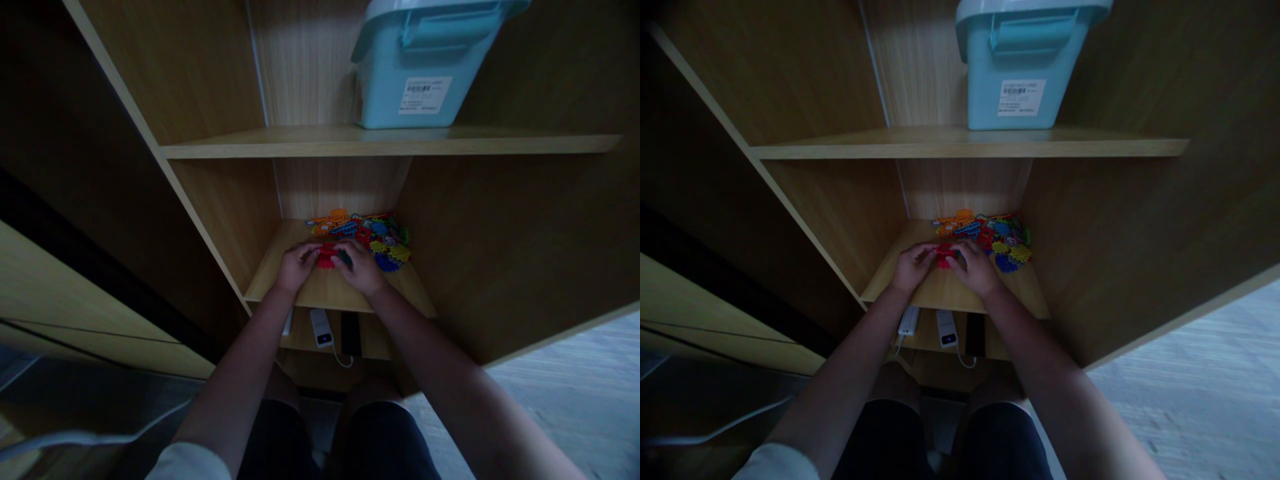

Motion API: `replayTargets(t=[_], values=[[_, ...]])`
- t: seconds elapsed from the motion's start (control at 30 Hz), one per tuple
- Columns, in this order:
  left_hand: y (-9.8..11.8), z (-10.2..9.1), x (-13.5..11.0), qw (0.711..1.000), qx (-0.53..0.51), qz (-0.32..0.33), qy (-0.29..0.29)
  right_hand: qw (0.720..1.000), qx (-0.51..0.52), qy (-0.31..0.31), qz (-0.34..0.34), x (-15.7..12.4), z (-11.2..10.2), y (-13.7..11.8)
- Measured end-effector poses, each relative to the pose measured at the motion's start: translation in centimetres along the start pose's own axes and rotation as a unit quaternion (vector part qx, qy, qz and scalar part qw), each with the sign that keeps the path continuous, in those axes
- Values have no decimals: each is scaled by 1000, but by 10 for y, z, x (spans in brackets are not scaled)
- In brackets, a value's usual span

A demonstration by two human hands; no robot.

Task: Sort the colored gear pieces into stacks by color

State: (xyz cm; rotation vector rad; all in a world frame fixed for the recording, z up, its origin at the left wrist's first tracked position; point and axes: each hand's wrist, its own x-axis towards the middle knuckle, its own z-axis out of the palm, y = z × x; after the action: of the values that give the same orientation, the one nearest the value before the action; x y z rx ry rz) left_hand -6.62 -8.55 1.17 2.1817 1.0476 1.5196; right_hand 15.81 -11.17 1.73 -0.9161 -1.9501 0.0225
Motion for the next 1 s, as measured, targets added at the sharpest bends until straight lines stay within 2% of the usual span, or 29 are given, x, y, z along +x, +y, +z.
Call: replayTargets(t=[0.23,0.47,0.6,0.7,0.83,1.0], values=[[-2,1,0,999,-41,-31,-14,999,34,-5,16,-1,1,7],[-8,4,1,996,-70,-37,-37,993,92,-11,72,-4,6,16],[-13,6,2,995,-88,-33,-31,995,60,-6,76,-3,8,23],[-20,8,2,993,-104,-57,-29,996,27,-13,79,-3,9,27],[-34,9,1,985,-117,-93,-83,996,2,-39,82,-4,9,28],[-39,10,0,981,-110,-98,-124,996,-4,-51,77,-3,7,23]])
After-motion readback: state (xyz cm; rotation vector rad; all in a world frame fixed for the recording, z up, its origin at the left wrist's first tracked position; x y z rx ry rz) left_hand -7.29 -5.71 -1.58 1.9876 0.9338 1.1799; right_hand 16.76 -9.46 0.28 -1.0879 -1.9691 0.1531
